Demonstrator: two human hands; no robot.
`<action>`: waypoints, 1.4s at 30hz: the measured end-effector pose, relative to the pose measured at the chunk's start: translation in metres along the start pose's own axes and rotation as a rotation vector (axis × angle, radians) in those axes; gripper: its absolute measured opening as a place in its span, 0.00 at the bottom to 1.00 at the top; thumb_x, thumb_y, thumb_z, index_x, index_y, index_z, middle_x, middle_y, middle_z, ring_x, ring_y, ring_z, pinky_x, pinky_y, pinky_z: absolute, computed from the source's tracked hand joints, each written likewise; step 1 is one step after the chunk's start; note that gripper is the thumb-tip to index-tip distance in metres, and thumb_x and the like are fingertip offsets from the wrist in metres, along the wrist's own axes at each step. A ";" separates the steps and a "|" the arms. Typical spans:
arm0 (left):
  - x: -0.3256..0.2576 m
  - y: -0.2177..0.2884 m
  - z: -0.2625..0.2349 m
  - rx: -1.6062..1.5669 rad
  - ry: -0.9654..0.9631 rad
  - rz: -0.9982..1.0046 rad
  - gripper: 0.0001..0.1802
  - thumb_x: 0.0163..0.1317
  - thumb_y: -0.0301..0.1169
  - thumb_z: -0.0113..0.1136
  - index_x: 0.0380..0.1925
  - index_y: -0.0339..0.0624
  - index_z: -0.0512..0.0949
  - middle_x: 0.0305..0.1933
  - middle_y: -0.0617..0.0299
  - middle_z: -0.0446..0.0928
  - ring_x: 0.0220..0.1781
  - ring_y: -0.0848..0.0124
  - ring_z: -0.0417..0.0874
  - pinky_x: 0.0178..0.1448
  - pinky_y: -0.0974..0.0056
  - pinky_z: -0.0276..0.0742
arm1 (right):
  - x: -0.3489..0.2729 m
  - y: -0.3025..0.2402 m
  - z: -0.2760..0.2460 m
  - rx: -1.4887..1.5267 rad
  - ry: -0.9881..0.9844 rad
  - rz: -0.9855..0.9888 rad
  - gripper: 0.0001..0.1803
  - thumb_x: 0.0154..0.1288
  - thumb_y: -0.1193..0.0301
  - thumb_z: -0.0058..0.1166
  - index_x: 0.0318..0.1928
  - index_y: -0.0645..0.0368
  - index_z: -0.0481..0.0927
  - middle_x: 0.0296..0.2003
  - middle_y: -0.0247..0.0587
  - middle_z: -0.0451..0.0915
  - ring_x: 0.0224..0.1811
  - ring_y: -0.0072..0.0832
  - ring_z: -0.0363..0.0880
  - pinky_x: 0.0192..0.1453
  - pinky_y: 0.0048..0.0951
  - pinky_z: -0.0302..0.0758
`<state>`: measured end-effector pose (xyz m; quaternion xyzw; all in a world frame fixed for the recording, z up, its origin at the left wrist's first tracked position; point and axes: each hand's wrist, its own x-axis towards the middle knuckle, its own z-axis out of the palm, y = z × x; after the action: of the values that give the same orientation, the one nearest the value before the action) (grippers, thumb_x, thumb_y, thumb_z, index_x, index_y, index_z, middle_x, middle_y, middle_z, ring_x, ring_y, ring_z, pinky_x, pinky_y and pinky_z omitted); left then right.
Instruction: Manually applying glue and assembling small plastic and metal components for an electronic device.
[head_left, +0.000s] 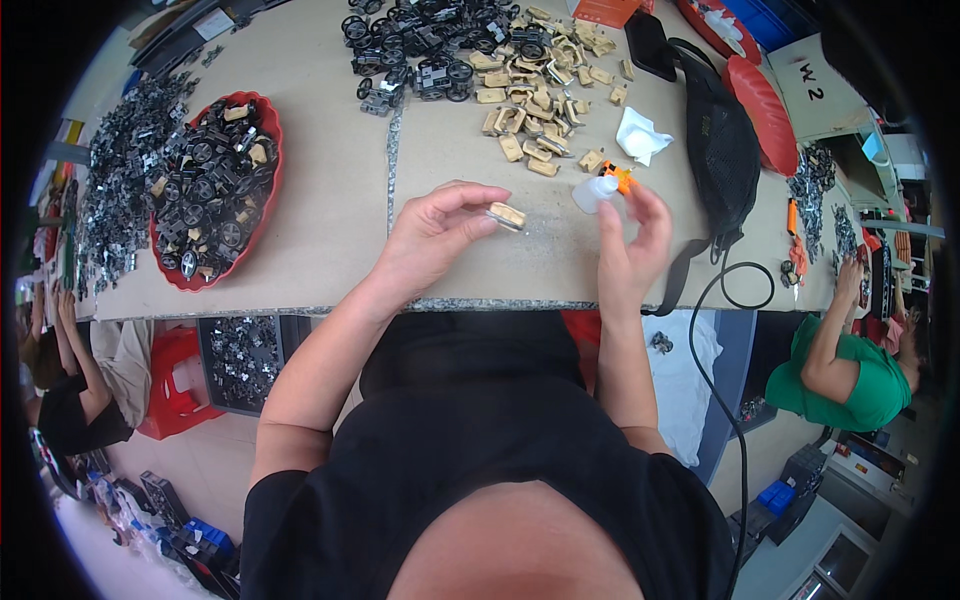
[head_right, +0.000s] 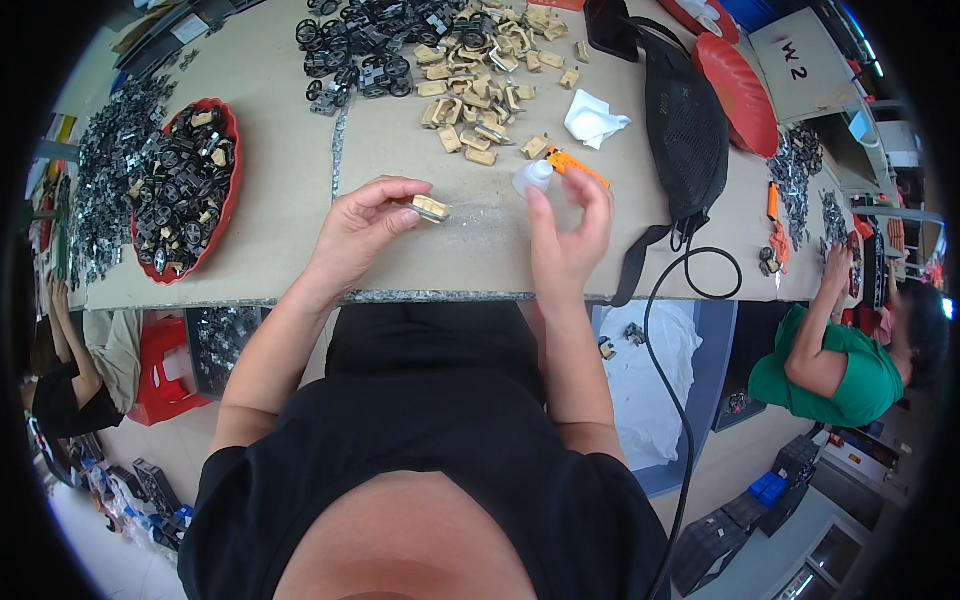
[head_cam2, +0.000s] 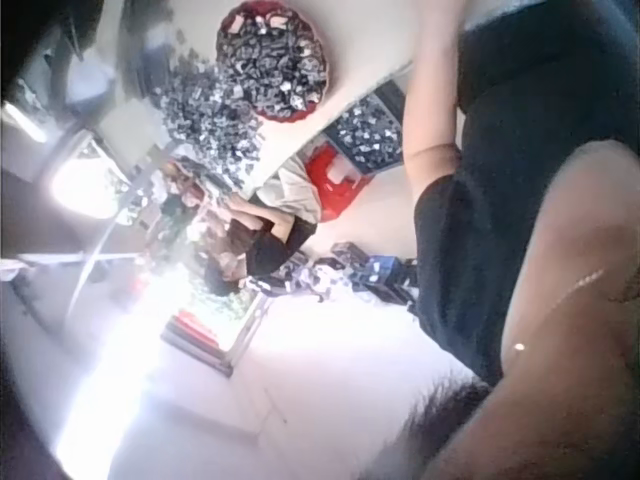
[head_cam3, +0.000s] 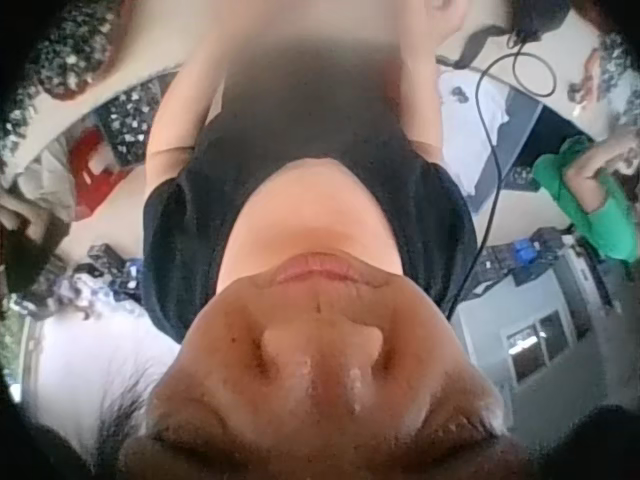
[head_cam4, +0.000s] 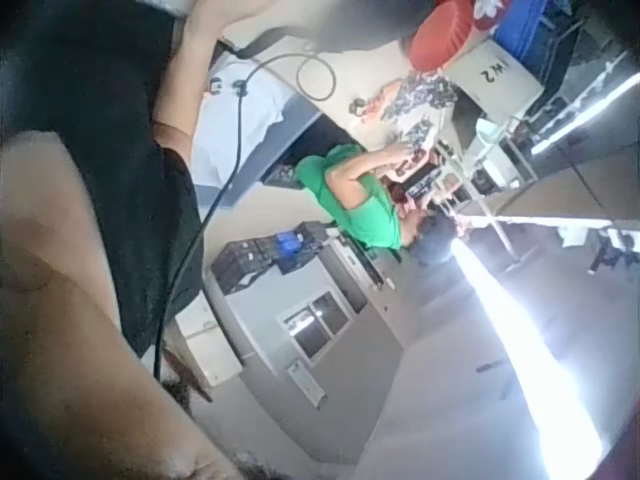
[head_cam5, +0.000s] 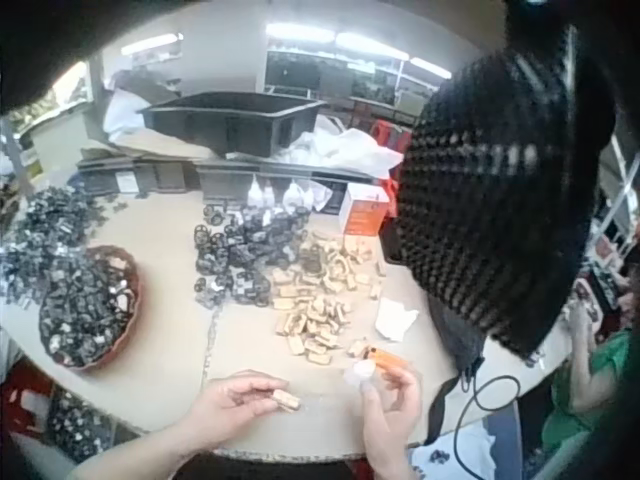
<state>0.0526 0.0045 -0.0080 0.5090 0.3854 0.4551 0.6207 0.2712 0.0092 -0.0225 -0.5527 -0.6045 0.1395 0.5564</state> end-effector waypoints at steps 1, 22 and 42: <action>0.001 0.001 0.000 -0.009 -0.041 0.018 0.14 0.60 0.20 0.54 0.47 0.37 0.76 0.44 0.64 0.74 0.46 0.77 0.75 0.52 0.72 0.72 | -0.005 -0.010 -0.002 0.195 -0.100 0.123 0.19 0.60 0.77 0.54 0.52 0.68 0.68 0.45 0.38 0.72 0.42 0.22 0.71 0.49 0.25 0.68; 0.045 0.011 -0.050 0.612 0.411 0.095 0.27 0.50 0.33 0.68 0.50 0.37 0.71 0.49 0.58 0.70 0.49 0.71 0.71 0.52 0.69 0.70 | -0.019 -0.014 0.024 1.364 -0.644 0.823 0.32 0.60 0.54 0.55 0.53 0.69 0.68 0.39 0.38 0.75 0.32 0.21 0.69 0.36 0.22 0.66; -0.004 0.008 -0.022 1.001 0.406 0.410 0.29 0.39 0.22 0.69 0.44 0.34 0.67 0.48 0.50 0.67 0.43 0.63 0.75 0.37 0.68 0.77 | -0.018 -0.021 0.033 1.403 -0.604 0.943 0.24 0.67 0.57 0.47 0.51 0.66 0.70 0.39 0.39 0.75 0.35 0.26 0.73 0.42 0.28 0.72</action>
<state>0.0295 0.0076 -0.0042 0.7073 0.5589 0.4167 0.1169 0.2291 0.0013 -0.0268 -0.2163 -0.2110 0.8302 0.4684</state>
